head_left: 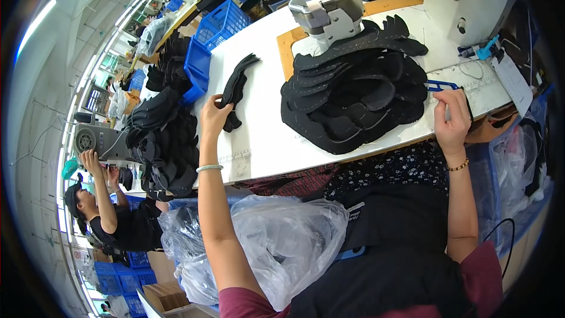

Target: The operator organizes and bundles black shoe upper components using elastic bands in a manufacturing facility.

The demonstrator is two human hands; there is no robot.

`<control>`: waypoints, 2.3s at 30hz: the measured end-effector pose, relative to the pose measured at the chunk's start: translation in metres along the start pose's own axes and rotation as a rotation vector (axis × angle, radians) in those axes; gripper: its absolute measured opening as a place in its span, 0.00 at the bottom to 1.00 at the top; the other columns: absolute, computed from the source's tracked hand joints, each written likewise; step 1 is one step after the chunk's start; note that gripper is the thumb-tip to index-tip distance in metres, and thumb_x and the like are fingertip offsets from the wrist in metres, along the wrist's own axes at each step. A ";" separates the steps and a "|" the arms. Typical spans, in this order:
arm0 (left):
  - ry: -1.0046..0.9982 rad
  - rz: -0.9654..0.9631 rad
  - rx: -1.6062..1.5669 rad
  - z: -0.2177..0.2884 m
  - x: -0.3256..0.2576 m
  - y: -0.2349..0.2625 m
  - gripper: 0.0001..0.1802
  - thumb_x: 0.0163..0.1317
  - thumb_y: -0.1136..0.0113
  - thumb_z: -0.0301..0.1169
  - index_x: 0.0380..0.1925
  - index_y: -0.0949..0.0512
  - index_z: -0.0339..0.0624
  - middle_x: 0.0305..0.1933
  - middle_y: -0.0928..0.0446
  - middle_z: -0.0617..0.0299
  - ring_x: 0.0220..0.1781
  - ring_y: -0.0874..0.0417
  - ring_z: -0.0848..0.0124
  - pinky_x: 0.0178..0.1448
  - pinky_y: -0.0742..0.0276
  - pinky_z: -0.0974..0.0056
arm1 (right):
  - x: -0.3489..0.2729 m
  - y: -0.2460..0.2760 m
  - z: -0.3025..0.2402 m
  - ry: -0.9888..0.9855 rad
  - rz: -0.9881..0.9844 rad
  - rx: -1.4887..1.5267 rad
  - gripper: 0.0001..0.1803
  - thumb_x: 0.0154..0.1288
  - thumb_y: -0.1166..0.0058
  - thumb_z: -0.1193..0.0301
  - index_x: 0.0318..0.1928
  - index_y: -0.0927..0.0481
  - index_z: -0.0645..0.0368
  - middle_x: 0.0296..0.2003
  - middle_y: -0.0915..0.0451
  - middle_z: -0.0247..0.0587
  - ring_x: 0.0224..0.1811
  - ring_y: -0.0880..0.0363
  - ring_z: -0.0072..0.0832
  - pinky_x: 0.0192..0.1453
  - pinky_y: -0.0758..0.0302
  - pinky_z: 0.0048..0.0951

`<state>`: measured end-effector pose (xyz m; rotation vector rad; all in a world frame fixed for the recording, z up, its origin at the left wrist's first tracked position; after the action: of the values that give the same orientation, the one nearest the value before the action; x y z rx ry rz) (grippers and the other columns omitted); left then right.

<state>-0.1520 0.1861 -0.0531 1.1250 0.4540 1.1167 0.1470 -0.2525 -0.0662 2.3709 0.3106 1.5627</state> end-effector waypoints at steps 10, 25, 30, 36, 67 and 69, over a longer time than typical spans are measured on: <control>-0.293 0.477 0.100 0.047 0.009 0.009 0.28 0.50 0.39 0.27 0.53 0.30 0.34 0.50 0.30 0.41 0.53 0.28 0.49 0.59 0.32 0.54 | 0.015 0.001 -0.009 -0.190 0.001 0.196 0.08 0.56 0.49 0.86 0.37 0.24 0.66 0.32 0.24 0.43 0.32 0.26 0.31 0.38 0.28 0.26; -0.736 -0.242 -0.381 0.249 -0.083 -0.012 0.20 0.59 0.37 0.35 0.49 0.27 0.38 0.41 0.20 0.50 0.45 0.19 0.58 0.51 0.27 0.61 | 0.122 -0.070 -0.041 0.264 -0.478 0.209 0.11 0.63 0.47 0.72 0.45 0.23 0.58 0.43 0.21 0.39 0.48 0.26 0.37 0.57 0.34 0.33; -0.873 -0.185 -0.325 0.255 -0.092 -0.012 0.21 0.59 0.38 0.35 0.51 0.28 0.40 0.43 0.21 0.51 0.45 0.20 0.59 0.49 0.26 0.62 | 0.124 -0.067 -0.049 0.438 -0.349 0.145 0.10 0.61 0.46 0.72 0.43 0.22 0.57 0.39 0.21 0.37 0.45 0.25 0.35 0.53 0.31 0.32; -0.835 -0.210 -0.369 0.253 -0.090 -0.013 0.22 0.59 0.38 0.35 0.53 0.28 0.44 0.44 0.22 0.51 0.47 0.20 0.60 0.50 0.26 0.61 | 0.126 -0.074 -0.046 0.431 -0.366 0.138 0.10 0.60 0.46 0.72 0.43 0.21 0.55 0.36 0.22 0.36 0.43 0.25 0.35 0.52 0.30 0.32; -0.723 -0.247 -0.522 0.251 -0.088 -0.026 0.17 0.67 0.52 0.31 0.53 0.30 0.36 0.48 0.25 0.48 0.52 0.24 0.59 0.57 0.32 0.63 | 0.126 -0.080 -0.039 0.438 -0.526 0.169 0.24 0.57 0.40 0.61 0.54 0.27 0.51 0.47 0.24 0.37 0.50 0.28 0.36 0.58 0.33 0.35; -0.717 -0.243 -0.510 0.251 -0.087 -0.026 0.16 0.67 0.52 0.30 0.53 0.30 0.36 0.48 0.24 0.49 0.52 0.24 0.59 0.57 0.32 0.63 | 0.125 -0.082 -0.040 0.439 -0.524 0.169 0.26 0.55 0.39 0.59 0.54 0.27 0.50 0.47 0.24 0.37 0.50 0.28 0.36 0.58 0.33 0.35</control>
<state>0.0170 -0.0104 0.0094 0.9037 -0.2456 0.5101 0.1572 -0.1296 0.0276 1.8036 1.0939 1.8063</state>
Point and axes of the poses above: each hand's wrist, its own x-axis towards the middle knuckle, its own y-axis out of the back of the hand, z = x × y, the point moved 7 cm from there along x, towards the middle knuckle
